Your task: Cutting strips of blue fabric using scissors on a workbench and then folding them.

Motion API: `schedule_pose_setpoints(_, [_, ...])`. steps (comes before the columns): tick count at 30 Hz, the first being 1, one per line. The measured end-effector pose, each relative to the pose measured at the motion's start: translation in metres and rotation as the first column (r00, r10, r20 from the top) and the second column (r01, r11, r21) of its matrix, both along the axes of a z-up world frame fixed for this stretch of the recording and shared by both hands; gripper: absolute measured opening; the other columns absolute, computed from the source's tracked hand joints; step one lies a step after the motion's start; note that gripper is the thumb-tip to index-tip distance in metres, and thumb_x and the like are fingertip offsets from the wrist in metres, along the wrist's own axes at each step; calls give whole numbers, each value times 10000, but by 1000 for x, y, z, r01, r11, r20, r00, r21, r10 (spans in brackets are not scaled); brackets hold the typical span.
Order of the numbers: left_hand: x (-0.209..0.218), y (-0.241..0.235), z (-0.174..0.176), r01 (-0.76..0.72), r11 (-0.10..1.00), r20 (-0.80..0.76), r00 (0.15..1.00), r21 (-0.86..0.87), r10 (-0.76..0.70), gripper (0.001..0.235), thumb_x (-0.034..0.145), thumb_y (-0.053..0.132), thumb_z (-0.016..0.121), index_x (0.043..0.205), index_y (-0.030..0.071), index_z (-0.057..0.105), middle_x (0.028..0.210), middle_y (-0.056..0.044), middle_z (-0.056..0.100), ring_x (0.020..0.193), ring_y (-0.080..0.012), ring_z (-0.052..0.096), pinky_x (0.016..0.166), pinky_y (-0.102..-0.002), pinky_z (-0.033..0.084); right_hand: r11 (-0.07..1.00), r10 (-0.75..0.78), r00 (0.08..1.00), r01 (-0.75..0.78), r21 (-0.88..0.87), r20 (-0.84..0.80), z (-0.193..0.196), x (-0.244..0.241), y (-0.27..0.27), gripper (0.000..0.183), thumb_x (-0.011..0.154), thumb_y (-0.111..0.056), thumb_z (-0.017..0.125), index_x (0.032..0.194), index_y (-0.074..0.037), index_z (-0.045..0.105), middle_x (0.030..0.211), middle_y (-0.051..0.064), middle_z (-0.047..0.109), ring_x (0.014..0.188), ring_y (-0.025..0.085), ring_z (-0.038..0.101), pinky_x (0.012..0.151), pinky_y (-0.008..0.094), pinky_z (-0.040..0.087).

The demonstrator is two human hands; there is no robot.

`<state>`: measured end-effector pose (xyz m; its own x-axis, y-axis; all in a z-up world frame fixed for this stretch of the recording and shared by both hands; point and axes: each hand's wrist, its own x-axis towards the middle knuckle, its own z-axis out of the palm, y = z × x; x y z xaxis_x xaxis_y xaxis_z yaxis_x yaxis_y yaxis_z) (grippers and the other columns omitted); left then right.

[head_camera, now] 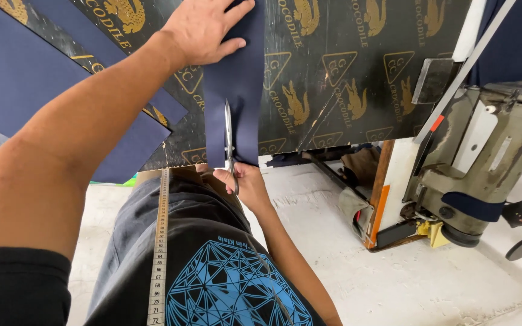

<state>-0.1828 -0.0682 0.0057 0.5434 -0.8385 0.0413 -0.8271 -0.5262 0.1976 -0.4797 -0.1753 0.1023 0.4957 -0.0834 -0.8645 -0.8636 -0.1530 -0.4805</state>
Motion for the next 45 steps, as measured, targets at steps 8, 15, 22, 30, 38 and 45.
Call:
schedule_pose_setpoints(8, [-9,6,-7,24,999,33,999,-48,-22,678,1134,565,439,1647,121,443,1599,-118,479,1438,-275,430,1059,-435,424,1000,-22,1000,22,-11,22,-9,13,3,538,842,-459,787,595,-154,419,567,15,566,574,119,557,694,274,460])
schedule_pose_setpoints(15, [-42,48,35,54,904,-105,989,-424,-108,575,1056,333,723,1401,-118,631,1516,-362,507,1438,-514,449,1164,-677,240,998,-1,999,-1,55,44,0,9,-1,463,881,-418,751,612,-148,488,583,20,589,597,135,571,721,313,476])
schedule_pose_setpoints(22, [-107,79,28,1,984,-243,969,-176,-45,1058,865,700,626,1627,-15,459,1725,-244,252,1593,-414,212,1179,-784,152,999,10,997,-8,36,-77,2,-33,-13,358,847,-290,831,661,-136,566,606,-37,491,603,102,456,640,285,397])
schedule_pose_setpoints(30, [-110,78,26,-21,985,-353,935,-170,-41,1195,795,803,417,1676,7,284,1758,-234,160,1622,-417,117,1251,-748,13,970,195,980,-185,157,-48,1,-58,-26,406,801,-515,789,697,-182,581,653,-17,635,617,100,555,654,279,429])
schedule_pose_setpoints(38, [-111,80,29,-12,976,-350,934,-218,-67,1200,817,785,436,1669,-53,323,1747,-281,182,1608,-466,144,1220,-783,22,997,72,997,-72,-17,-20,-15,-35,6,325,842,-338,808,721,-113,607,637,-23,481,644,121,472,640,301,405])
schedule_pose_setpoints(45, [-111,80,29,-23,973,-376,924,-231,-68,1202,820,796,392,1678,-40,292,1759,-264,152,1626,-439,101,1248,-758,-11,994,13,998,-6,-110,66,-26,-55,20,427,807,-379,852,668,-129,535,613,-7,517,639,134,488,637,314,418])
